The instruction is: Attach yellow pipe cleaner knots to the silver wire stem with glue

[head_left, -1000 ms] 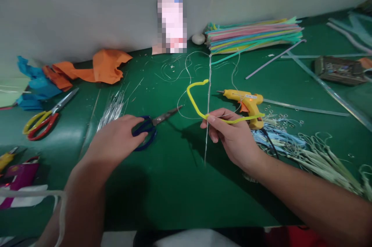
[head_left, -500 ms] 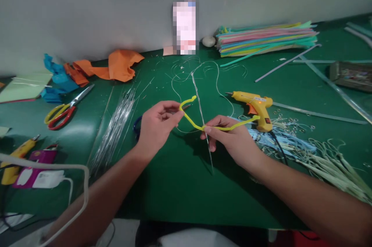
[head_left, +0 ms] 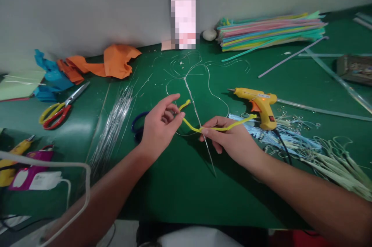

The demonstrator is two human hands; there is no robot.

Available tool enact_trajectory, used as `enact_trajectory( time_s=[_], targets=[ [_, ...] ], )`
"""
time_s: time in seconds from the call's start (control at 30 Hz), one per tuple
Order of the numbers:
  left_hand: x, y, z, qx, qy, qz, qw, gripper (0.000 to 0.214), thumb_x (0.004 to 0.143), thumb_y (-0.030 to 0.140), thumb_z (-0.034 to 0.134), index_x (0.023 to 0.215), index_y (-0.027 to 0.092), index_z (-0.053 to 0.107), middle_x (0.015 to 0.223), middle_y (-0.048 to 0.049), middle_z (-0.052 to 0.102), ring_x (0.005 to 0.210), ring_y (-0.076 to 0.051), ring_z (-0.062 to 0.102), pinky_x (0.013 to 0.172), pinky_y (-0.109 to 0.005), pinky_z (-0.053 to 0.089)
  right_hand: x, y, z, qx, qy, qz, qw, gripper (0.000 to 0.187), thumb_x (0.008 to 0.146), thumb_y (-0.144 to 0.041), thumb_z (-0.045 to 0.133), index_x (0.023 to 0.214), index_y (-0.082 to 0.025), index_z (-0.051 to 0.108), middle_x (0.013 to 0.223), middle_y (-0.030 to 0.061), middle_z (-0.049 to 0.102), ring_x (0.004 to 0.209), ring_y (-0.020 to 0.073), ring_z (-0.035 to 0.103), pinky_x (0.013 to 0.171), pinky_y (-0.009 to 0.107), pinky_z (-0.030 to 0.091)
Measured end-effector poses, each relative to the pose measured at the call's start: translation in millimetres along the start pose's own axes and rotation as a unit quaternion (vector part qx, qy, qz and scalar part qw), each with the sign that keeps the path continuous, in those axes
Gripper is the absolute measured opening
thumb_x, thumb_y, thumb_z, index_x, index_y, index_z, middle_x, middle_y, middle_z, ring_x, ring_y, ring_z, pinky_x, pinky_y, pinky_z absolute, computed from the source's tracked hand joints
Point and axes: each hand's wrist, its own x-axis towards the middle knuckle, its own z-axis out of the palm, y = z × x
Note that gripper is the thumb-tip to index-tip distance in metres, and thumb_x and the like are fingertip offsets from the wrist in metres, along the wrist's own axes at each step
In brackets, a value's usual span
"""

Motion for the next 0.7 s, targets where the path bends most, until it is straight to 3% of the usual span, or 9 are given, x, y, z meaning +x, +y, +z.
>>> enact_trajectory(
  time_s=[0.13, 0.23, 0.37, 0.47, 0.57, 0.7],
  targets=[
    [-0.9, -1.2, -0.1, 0.031, 0.015, 0.024, 0.999, 0.052, 0.089, 0.025, 0.062, 0.139, 0.025, 0.051, 0.116, -0.0058, 0.062, 0.074, -0.009, 0.058, 0.061, -0.020, 0.050, 0.8, 0.6, 0.4, 0.021, 0.019, -0.016, 0.999, 0.026, 0.079, -0.042, 0.074, 0.079, -0.019, 0.063, 0.067, 0.0004, 0.070, 0.038, 0.0054, 0.042, 0.036, 0.022, 0.032],
    [-1.6, 0.4, 1.4, -0.067, -0.006, -0.014, 0.998, 0.058, 0.090, 0.026, 0.061, 0.145, 0.024, 0.043, 0.108, -0.0056, 0.067, 0.076, -0.012, 0.062, 0.068, -0.024, 0.055, 1.1, 0.9, -0.4, 0.039, 0.020, -0.025, 0.999, 0.027, 0.078, -0.043, 0.075, 0.079, -0.019, 0.062, 0.068, 0.0004, 0.071, 0.038, 0.0056, 0.043, 0.036, 0.022, 0.032],
    [-0.9, 0.3, 3.2, -0.195, -0.011, -0.020, 0.980, 0.052, 0.088, 0.024, 0.064, 0.139, 0.024, 0.052, 0.090, -0.0015, 0.069, 0.079, -0.013, 0.065, 0.079, -0.028, 0.058, 0.8, 0.0, -1.4, 0.062, 0.012, -0.017, 0.998, 0.027, 0.078, -0.043, 0.076, 0.078, -0.019, 0.061, 0.067, -0.0005, 0.070, 0.039, 0.0071, 0.050, 0.040, 0.023, 0.039],
    [-1.6, -1.8, 2.5, -0.221, -0.004, 0.022, 0.975, 0.047, 0.086, 0.024, 0.067, 0.132, 0.027, 0.059, 0.094, -0.0022, 0.070, 0.092, -0.016, 0.066, 0.092, -0.034, 0.056, 0.7, -0.2, -1.2, 0.076, 0.006, -0.015, 0.997, 0.027, 0.078, -0.042, 0.076, 0.075, -0.019, 0.061, 0.066, 0.0000, 0.070, 0.042, 0.0096, 0.057, 0.045, 0.025, 0.046],
    [-4.1, -1.8, 0.2, -0.209, -0.033, 0.052, 0.976, 0.044, 0.082, 0.022, 0.071, 0.125, 0.028, 0.065, 0.104, -0.0040, 0.070, 0.103, -0.020, 0.065, 0.102, -0.039, 0.053, 1.4, 0.4, -1.3, 0.084, 0.018, -0.014, 0.996, 0.027, 0.077, -0.040, 0.077, 0.074, -0.019, 0.060, 0.064, -0.0004, 0.069, 0.042, 0.0102, 0.058, 0.046, 0.025, 0.047],
    [-7.1, 4.3, -3.2, -0.234, -0.050, 0.032, 0.970, 0.046, 0.079, 0.018, 0.073, 0.124, 0.028, 0.065, 0.104, -0.0029, 0.072, 0.106, -0.021, 0.066, 0.107, -0.042, 0.049, 2.4, 1.5, -3.2, 0.097, 0.039, -0.026, 0.994, 0.025, 0.079, -0.039, 0.076, 0.078, -0.019, 0.061, 0.066, -0.0007, 0.069, 0.043, 0.0096, 0.058, 0.047, 0.025, 0.047]
  ],
)
